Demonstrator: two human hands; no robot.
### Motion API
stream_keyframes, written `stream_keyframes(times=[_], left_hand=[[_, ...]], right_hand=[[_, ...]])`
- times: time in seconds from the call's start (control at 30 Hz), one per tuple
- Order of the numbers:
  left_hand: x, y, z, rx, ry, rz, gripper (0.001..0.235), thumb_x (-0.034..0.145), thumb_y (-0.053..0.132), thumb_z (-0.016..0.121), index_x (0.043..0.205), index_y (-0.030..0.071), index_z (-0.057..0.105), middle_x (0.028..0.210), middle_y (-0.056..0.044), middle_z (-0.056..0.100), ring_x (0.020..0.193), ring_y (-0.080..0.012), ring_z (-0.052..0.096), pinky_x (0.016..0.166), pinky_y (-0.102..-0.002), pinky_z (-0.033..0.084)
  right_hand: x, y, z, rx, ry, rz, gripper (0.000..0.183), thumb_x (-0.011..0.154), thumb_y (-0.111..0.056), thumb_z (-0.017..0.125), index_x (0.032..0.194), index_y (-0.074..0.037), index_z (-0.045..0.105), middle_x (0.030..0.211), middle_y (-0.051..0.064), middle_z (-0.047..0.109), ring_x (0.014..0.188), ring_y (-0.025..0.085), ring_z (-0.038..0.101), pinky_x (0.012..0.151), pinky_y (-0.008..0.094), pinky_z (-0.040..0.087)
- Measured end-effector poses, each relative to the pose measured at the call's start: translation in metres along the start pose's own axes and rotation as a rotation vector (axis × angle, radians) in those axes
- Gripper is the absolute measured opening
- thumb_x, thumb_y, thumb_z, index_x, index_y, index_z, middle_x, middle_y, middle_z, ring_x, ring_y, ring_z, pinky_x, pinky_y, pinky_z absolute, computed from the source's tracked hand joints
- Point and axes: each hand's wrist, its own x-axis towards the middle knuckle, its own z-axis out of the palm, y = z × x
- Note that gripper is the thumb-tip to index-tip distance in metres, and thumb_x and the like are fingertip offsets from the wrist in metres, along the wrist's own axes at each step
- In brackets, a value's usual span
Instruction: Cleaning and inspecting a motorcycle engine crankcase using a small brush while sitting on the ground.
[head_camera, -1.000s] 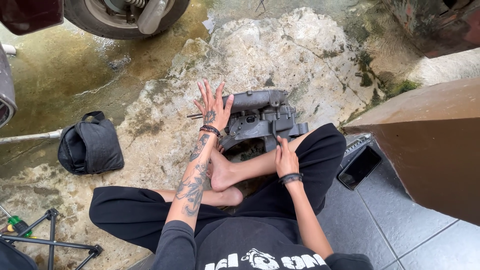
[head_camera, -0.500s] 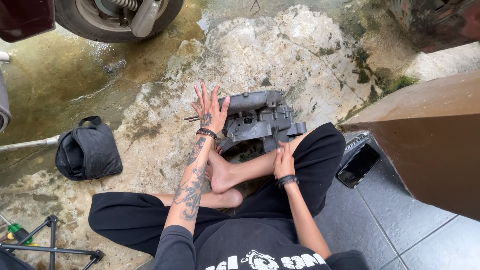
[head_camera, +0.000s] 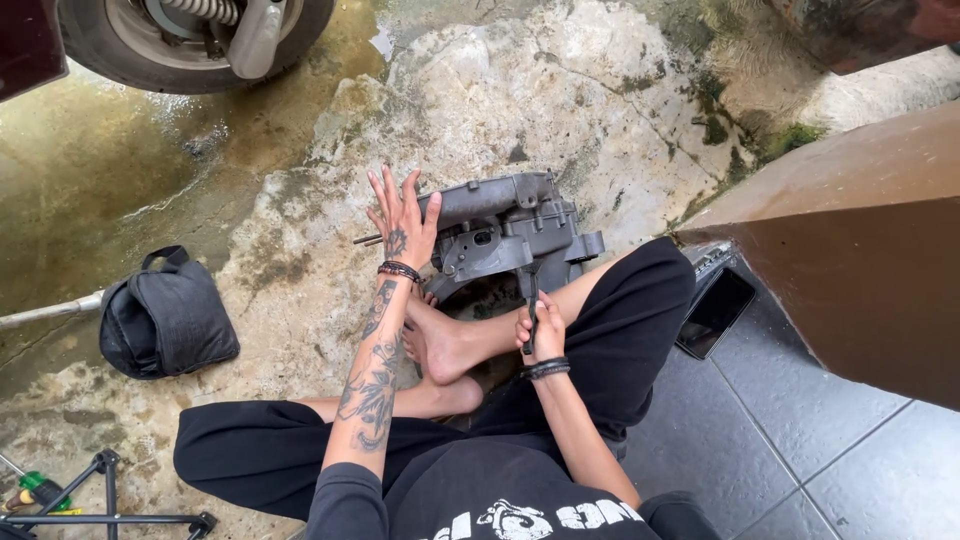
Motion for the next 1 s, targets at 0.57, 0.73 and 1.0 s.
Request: stream_keyframes(times=[0.57,0.73,1.0], left_hand=[[-0.001,-0.001,0.003,-0.024,0.041,-0.006,0.068,0.108,0.068,0.029,0.152,0.018,0.039,0.169,-0.026,0.007,0.156,-0.0403,-0.013,0.114,-0.080,0.004],[-0.004,-0.006,0.007,-0.017,0.046,-0.016,0.070,0.107,0.070,0.029,0.152,0.019,0.040,0.169,-0.025,0.007,0.156,-0.0402,-0.013,0.114,-0.080,0.003],[-0.002,0.002,-0.004,-0.017,-0.014,-0.019,0.067,0.107,0.069,0.027,0.152,0.020,0.037,0.169,-0.025,0.006,0.156,-0.0394,-0.013,0.114,-0.081,0.008]], right_hand=[[-0.015,-0.107,0.011,-1.376,-0.360,-0.510,0.033,0.102,-0.022,0.054,0.133,-0.032,0.057,0.081,-0.003,0.076,0.081,0.023,0.071,0.080,0.040,0.057],[0.061,-0.116,-0.027,-1.588,-0.292,-0.589,0.024,0.099,-0.033,0.062,0.121,-0.038,0.069,0.097,-0.002,0.077,0.102,0.031,0.071,0.093,0.047,0.054],[0.028,-0.082,0.037,-1.681,-0.484,-0.743,0.022,0.101,-0.040,0.059,0.114,-0.035,0.076,0.099,-0.005,0.079,0.100,0.021,0.073,0.104,0.045,0.039]])
